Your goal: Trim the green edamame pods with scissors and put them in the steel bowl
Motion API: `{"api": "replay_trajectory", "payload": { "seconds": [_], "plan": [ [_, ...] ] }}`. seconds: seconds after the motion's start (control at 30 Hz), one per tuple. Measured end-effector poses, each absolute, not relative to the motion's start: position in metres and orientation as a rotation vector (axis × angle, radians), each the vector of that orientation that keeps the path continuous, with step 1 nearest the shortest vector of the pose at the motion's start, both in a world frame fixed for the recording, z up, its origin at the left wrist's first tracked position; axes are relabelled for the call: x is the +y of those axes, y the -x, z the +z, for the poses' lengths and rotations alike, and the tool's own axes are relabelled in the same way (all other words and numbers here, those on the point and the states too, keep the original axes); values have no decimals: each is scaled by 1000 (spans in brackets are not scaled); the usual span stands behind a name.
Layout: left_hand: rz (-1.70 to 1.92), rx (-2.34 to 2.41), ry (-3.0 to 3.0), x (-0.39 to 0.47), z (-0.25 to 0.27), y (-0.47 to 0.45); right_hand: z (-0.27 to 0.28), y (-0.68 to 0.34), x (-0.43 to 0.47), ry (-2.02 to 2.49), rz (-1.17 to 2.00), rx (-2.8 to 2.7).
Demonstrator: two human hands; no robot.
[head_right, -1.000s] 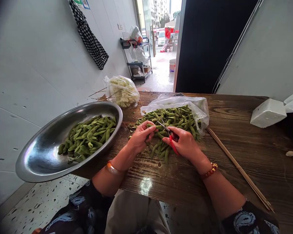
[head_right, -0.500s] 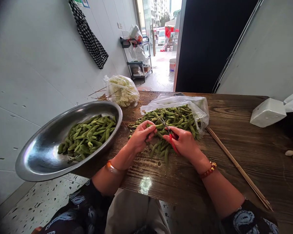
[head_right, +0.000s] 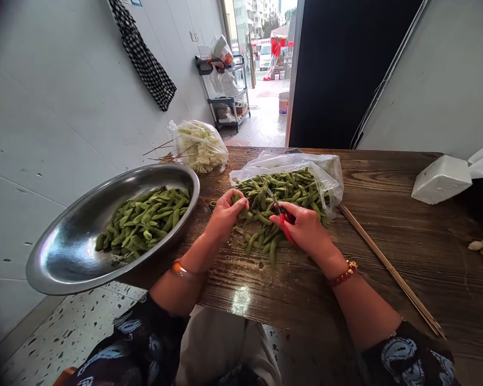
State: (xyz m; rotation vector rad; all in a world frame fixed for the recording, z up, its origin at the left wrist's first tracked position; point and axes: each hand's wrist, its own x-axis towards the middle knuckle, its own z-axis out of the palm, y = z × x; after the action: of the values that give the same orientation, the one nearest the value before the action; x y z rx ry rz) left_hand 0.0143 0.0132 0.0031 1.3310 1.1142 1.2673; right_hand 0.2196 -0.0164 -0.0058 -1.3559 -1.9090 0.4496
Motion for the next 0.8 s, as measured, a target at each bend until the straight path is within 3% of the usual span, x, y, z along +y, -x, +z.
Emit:
{"api": "replay_trajectory", "payload": {
  "seconds": [0.2,0.4,0.57,0.67,0.8],
  "plan": [
    [945,1291,-2107,10,-6,-19,-5,-221,-16,1354,438,-1880],
    [556,1320,-2415,7,-12,-20,-8,-219,-17,1358,440,-1881],
    [852,1364,-2284,12,-9,-16,-5,-219,-18,1371,461,-1860],
    [1109,1296,-1933,15,-5,-14,-2,-219,-18,1393,463,-1858],
    [1129,1060,-1422,15,-1,-12,-2,-219,-19,1395,466,-1865]
  ]
}}
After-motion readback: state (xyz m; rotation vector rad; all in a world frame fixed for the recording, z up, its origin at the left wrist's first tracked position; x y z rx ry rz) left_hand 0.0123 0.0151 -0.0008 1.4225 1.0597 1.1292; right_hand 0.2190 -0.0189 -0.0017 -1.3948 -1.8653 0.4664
